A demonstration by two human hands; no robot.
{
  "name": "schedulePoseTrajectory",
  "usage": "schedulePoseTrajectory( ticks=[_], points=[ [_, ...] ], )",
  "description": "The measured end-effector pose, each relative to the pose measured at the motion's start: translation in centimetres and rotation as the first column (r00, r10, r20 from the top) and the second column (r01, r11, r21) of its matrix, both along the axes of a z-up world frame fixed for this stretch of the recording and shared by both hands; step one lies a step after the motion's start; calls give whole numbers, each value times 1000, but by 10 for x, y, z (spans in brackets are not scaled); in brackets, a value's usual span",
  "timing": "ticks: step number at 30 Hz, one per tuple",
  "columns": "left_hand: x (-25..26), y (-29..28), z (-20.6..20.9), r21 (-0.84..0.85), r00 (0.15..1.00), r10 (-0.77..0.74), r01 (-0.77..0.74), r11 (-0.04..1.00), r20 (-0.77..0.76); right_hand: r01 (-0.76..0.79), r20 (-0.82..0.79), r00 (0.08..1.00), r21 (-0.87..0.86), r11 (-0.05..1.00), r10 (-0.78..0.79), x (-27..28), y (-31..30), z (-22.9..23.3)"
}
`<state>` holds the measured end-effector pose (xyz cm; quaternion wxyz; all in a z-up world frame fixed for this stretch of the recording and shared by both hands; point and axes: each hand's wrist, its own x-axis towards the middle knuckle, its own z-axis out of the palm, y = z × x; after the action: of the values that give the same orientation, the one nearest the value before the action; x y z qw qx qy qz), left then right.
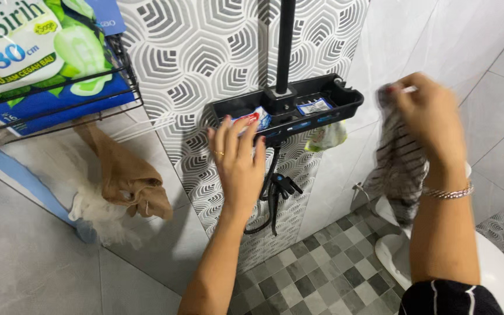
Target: The person wipes a black wall-mounted shower shelf with a checkered cloth, removing and repositioning items such as a soap dish, brush, and packaged goods. The person also wipes the shower hose and surrounding wall area.
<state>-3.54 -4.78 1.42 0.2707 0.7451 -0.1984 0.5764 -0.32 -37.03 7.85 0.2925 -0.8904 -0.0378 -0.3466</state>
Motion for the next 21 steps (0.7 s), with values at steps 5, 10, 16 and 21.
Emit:
schedulePoseTrajectory(
  ticks=[5,10,16,21],
  points=[
    [-25,-47,-8,-87,881,-437,428,899,-181,-324,-112,928,234,917,356,-11,69,-37],
    [-24,-45,-21,-465,820,-511,359,809,-256,-717,-37,513,531,451,858,-15,127,-45],
    [-3,51,8,-339,933,-49,-80,937,-355,-360,285,885,-86,929,369,18,110,-38],
    [96,72,83,73,990,-82,90,993,-112,-127,281,941,-226,966,190,38,121,-52]
  ],
)
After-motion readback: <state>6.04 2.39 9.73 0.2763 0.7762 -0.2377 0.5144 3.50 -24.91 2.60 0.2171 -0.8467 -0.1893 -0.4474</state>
